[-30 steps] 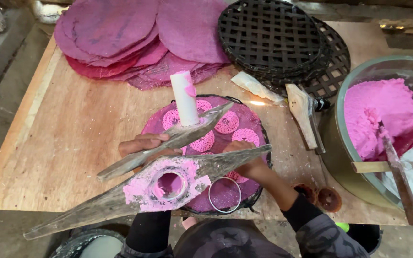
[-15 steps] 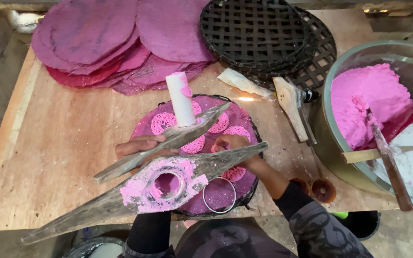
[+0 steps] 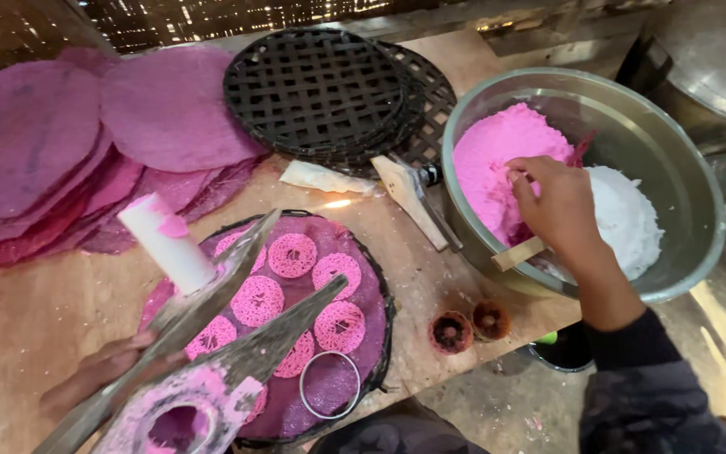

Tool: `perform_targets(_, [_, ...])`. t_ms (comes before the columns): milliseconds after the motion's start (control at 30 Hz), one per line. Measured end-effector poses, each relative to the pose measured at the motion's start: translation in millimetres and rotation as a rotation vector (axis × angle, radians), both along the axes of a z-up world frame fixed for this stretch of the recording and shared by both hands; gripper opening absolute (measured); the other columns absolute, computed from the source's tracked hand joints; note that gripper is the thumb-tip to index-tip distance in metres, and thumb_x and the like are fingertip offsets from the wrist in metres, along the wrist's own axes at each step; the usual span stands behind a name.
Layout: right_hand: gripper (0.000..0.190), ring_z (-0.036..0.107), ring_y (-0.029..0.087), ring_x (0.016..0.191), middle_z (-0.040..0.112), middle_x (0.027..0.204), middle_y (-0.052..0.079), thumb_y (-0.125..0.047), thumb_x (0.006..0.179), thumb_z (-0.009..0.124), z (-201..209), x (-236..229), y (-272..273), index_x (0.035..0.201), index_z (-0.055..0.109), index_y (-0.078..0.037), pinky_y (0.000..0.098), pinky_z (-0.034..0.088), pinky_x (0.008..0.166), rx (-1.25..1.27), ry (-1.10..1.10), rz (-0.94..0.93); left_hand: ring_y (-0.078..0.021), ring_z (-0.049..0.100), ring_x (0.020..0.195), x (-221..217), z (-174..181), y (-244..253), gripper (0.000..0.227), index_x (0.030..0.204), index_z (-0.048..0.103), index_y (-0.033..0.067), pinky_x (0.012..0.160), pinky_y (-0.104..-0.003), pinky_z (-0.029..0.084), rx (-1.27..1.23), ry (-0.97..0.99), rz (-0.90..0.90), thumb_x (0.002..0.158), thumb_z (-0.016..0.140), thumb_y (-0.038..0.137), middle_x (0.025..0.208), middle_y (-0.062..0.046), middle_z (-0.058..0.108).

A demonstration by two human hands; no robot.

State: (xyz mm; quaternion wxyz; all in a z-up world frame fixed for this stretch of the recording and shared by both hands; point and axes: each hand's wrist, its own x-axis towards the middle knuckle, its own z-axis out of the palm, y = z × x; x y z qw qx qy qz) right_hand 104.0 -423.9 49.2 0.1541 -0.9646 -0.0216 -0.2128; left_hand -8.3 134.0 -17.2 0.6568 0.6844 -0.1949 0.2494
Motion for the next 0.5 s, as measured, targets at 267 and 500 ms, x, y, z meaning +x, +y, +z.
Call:
perform_targets(267, [0.037,0.069,0.031,0.108,0.074,0.120,0.009,-0.015,0.082,0.059,-18.3,3.6,-34.1,0.116,0.074,-0.019,0.0495,0.054,0.087,-0.512,-0.110,0.085,-0.0406,0.076,0.100,38.5,-15.7,-25.1,0.031,0.118,0.053,-0.0103,0.085,-0.046,0.065,-0.003,-0.063,-0.194,0.098,0.066,0.009,0.123,-0.034,0.062])
perform_targets(500, [0.023,0.074,0.040,0.088,0.076,0.094,0.016,-0.032,0.095,0.055,-33.7,-34.2,-65.4,0.103,0.070,-0.016,0.0545,0.057,0.077,-0.431,0.588,-0.386,-0.0332,0.076,0.095,30.6,-3.1,-88.0,0.041,0.117,0.042,-0.0040,0.079,-0.037,0.064,-0.143,-0.151,0.140,0.091,0.068,0.016,0.113,-0.026,0.064])
